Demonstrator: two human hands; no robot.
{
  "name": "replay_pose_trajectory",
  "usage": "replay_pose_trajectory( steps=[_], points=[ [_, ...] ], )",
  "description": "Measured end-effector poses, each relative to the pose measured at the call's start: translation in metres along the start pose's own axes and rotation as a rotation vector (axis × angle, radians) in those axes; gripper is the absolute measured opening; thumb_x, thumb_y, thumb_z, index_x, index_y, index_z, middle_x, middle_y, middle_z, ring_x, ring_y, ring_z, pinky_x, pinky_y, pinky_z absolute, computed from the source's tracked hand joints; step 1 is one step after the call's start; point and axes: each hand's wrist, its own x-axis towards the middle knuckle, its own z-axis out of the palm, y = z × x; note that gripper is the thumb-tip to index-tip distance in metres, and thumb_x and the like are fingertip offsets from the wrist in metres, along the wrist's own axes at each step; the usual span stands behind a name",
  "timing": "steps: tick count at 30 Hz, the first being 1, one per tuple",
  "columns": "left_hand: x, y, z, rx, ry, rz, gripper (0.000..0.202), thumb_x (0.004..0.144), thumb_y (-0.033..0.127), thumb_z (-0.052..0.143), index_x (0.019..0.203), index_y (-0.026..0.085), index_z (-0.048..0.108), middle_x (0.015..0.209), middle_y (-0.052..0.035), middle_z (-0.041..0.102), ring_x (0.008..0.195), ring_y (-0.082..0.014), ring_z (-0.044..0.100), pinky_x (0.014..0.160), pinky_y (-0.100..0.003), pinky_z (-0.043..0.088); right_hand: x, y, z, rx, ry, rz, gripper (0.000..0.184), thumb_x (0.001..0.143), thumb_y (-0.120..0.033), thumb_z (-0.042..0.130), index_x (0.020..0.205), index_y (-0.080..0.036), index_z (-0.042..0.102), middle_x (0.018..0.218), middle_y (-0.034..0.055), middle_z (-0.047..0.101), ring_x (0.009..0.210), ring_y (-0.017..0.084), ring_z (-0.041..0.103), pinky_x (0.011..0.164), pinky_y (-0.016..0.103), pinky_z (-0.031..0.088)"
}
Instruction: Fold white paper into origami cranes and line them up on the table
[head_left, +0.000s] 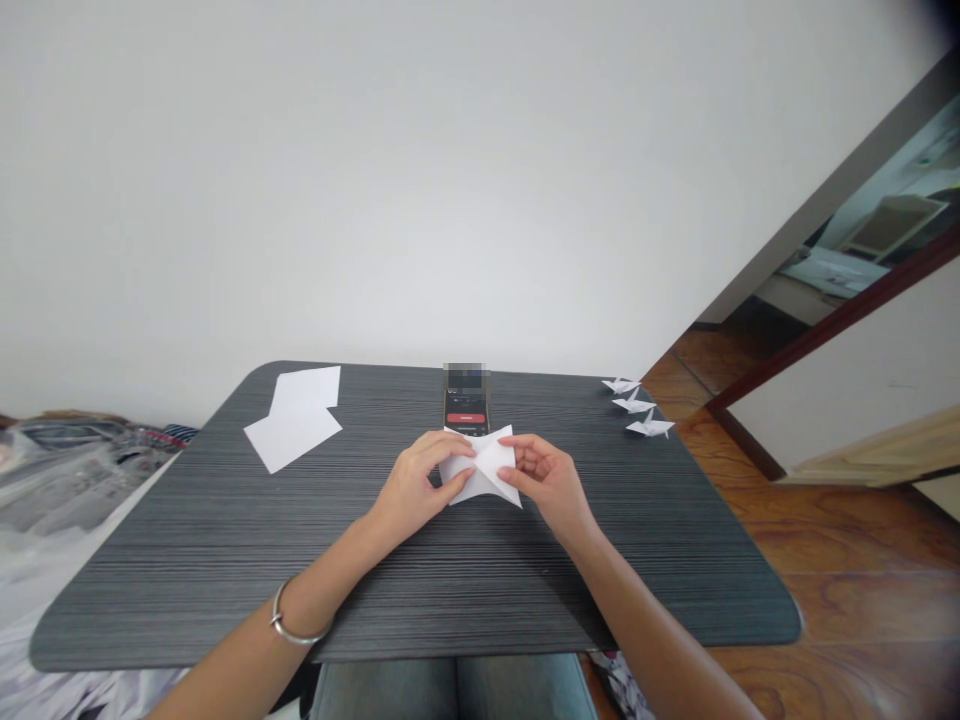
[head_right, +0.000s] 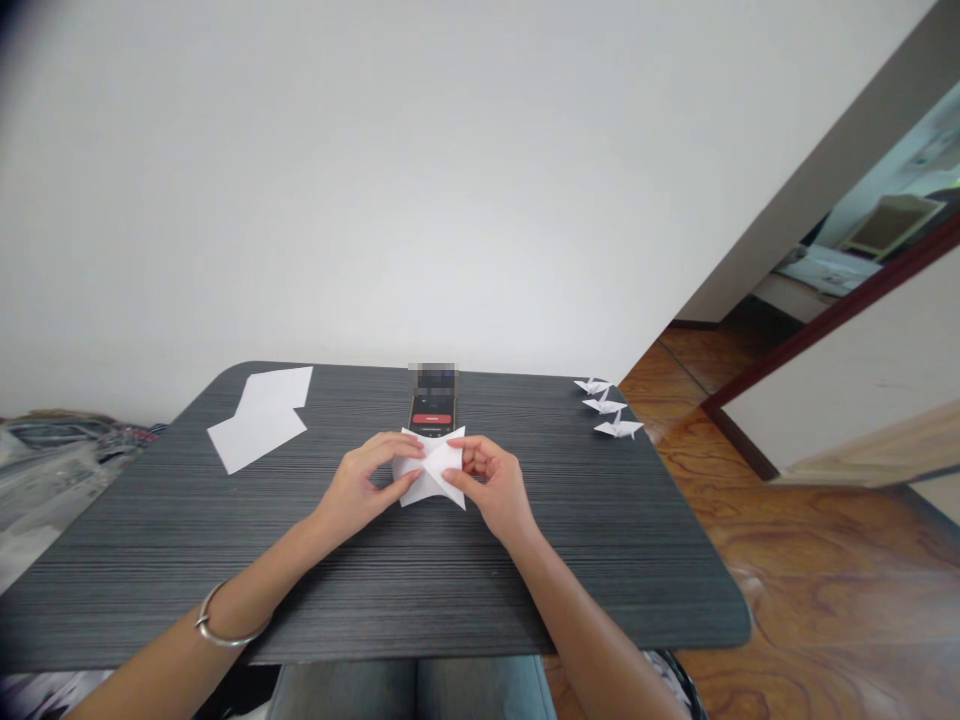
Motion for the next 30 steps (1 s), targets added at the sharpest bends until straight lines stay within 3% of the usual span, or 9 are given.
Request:
replay_pose_trajectory(
  steps=[5, 14, 23, 30],
  points=[
    [-0.001, -0.003, 0.001, -0.007, 0.035, 0.033, 0.018, 0.075, 0.017, 0.059, 0.093, 0.018, 0.062, 0.113, -0.0102, 0.058, 0.108, -0.0213, 0.051, 0.094, -0.040, 0.040, -0.002, -0.004, 0.002, 0.131, -0.028, 0.005, 0.028, 0.066, -0.023, 0.071, 0.092, -0.020, 0.060, 0.085, 0.0018, 0.067, 0.075, 0.015, 0.061, 0.071, 0.027, 0.047],
    [0.001, 0.005, -0.001, -0.066, 0.096, 0.041, 0.010, 0.074, 0.015, 0.060, 0.083, 0.016, 0.064, 0.103, -0.0108, 0.063, 0.101, -0.0213, 0.056, 0.092, -0.040, 0.042, -0.005, 0.001, 0.008, 0.258, -0.073, -0.072, 0.023, 0.069, -0.022, 0.069, 0.091, -0.023, 0.062, 0.082, -0.0005, 0.065, 0.067, 0.011, 0.058, 0.061, 0.022, 0.045],
    [0.002, 0.007, -0.002, -0.111, 0.066, 0.004, 0.010, 0.073, 0.018, 0.061, 0.083, 0.017, 0.064, 0.099, -0.0099, 0.066, 0.098, -0.0217, 0.059, 0.088, -0.038, 0.044, -0.006, -0.002, 0.010, 0.211, -0.041, -0.089, 0.020, 0.069, -0.023, 0.069, 0.087, -0.022, 0.062, 0.073, -0.0011, 0.064, 0.061, 0.011, 0.056, 0.056, 0.021, 0.044],
    [0.001, 0.011, 0.001, -0.105, -0.007, -0.139, 0.018, 0.072, 0.025, 0.063, 0.088, 0.016, 0.062, 0.090, -0.0067, 0.069, 0.084, -0.0186, 0.063, 0.076, -0.029, 0.047, -0.005, -0.002, 0.009, 0.120, -0.005, -0.154, 0.016, 0.071, -0.022, 0.067, 0.086, -0.022, 0.061, 0.075, -0.0005, 0.061, 0.067, 0.012, 0.056, 0.060, 0.022, 0.045]
  ],
)
